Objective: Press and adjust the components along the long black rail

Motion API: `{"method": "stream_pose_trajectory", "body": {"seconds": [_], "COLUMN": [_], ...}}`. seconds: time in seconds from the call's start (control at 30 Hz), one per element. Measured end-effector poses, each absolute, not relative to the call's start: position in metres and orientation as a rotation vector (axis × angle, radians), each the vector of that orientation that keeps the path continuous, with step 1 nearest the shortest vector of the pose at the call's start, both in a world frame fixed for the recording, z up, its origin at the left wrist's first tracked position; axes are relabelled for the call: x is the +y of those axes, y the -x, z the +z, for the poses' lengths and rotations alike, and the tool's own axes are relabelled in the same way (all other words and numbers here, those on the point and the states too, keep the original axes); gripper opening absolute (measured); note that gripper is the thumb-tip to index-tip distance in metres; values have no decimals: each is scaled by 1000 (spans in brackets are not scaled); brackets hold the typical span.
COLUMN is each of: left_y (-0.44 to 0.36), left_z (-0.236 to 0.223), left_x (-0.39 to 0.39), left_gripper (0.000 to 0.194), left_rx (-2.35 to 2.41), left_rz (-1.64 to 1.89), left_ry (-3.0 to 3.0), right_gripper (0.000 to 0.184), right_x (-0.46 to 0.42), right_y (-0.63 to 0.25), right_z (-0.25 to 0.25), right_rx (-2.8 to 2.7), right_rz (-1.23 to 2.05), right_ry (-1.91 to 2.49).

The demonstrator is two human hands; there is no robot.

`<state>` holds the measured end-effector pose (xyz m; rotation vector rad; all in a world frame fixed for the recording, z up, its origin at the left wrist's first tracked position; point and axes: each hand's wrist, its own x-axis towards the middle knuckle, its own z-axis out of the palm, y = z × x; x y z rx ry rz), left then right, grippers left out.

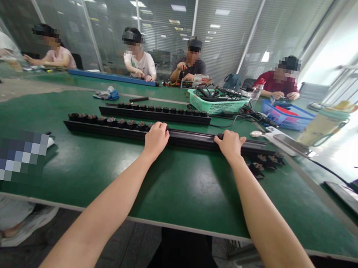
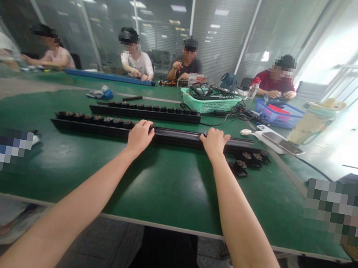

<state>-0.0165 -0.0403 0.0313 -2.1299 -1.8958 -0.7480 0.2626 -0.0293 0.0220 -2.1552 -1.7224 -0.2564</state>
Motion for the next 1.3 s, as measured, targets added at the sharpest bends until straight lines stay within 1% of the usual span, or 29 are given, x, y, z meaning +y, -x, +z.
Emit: {"method": "stream_pose_trajectory", "body": {"seconds": [0.2, 0.4, 0.73, 1.3], "left_y": [16, 17, 17, 16], "left_z": [32, 31, 31, 31], "left_x": [-41, -41, -40, -40], "left_gripper": [28, 29, 30, 28], "left_rx": [-1894, -1897, -1899, -1887], "left_rz": [-751, -754, -761, -756], "left_ry": [2132, 2143, 2140, 2135], "right_gripper": [34, 39, 35, 36], "right_x": [-30, -27, -28, -34], "right_y": [-266, -270, -271, -274], "right_z": [21, 16, 17, 21], "right_rx": [-1676, -1584, -1615, -1659], "right_rz": [-163, -45, -67, -180], "right_ry": [2141, 2143, 2136, 2151]}}
